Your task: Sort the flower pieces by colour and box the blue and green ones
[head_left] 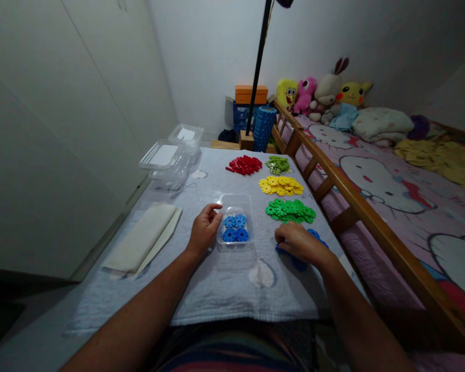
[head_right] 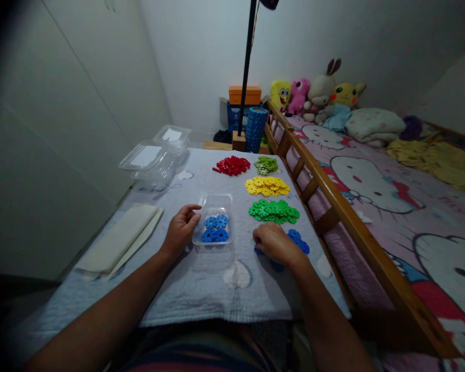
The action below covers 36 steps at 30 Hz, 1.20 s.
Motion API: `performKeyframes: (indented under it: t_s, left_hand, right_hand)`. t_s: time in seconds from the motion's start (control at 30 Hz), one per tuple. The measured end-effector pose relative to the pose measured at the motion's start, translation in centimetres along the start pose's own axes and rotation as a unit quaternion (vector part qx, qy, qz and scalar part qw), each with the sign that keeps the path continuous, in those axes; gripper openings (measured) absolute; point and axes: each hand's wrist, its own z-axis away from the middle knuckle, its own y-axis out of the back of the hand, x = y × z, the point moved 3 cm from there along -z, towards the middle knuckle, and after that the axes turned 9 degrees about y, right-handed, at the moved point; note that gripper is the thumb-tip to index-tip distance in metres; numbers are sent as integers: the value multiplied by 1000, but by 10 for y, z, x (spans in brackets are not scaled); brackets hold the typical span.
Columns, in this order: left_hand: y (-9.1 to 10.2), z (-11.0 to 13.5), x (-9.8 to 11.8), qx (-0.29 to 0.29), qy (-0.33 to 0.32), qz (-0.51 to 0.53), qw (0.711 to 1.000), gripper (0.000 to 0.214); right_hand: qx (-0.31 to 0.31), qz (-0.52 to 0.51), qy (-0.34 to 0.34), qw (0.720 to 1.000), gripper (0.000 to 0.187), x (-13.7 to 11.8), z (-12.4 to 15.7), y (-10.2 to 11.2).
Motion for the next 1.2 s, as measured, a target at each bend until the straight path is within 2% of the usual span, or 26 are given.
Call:
performKeyframes:
  t_s: [0.1,0.17,0.23,0.3,0.47,0.63,0.7,0.77,0.87,0.93,1.03,1.13,1.2]
  left_hand:
    - [0,-1,0,2,1,0,1000,29]
    - [0,-1,1,8,0,-2,1000,29]
    - [0,0,4,11,-1,-4,1000,28]
    - [0,1,5,11,2,-3,1000,29]
    - [1,0,3,14,3,-4,1000,30]
    - [1,0,2,14,-6,-14,1000,29]
    - [1,0,2,15,1,-11,1000,30]
    - [1,0,2,12,5,-6,1000,30]
    - [1,1,3,9,3,-5,1000,30]
    - [1,1,3,10,2,-5,1000,30]
    - [0,1,4,8,4,-1,1000,31]
    - [0,2,7,9,5,3,1000,30]
    - [0,3,8,12,5,4,1000,30]
  right_hand:
    - [30,-107,36,993,9,-4,-5,19]
    - [86,-156,68,982,8,-13,-13,35]
    - [149,-175,83,970,9,-25,-26,48]
    - [184,-160,74,967,10,-38,-45,54]
    - [169,-18,56,984,14,-60,-90,42]
    - [107,58,67,990,21,-67,-106,23]
    - [112,69,69,989,22,-64,-104,23]
    - [145,61,55,986,22,-53,-97,28]
    - [201,24,25,979,23,-26,-77,38]
    - [209,3,19,978,23,-7,-58,42]
    - [161,0,5,987,19,14,-30,36]
    - [87,22,-31,995,16,24,-5,19]
    - [50,41,-49,997,21,27,6,7]
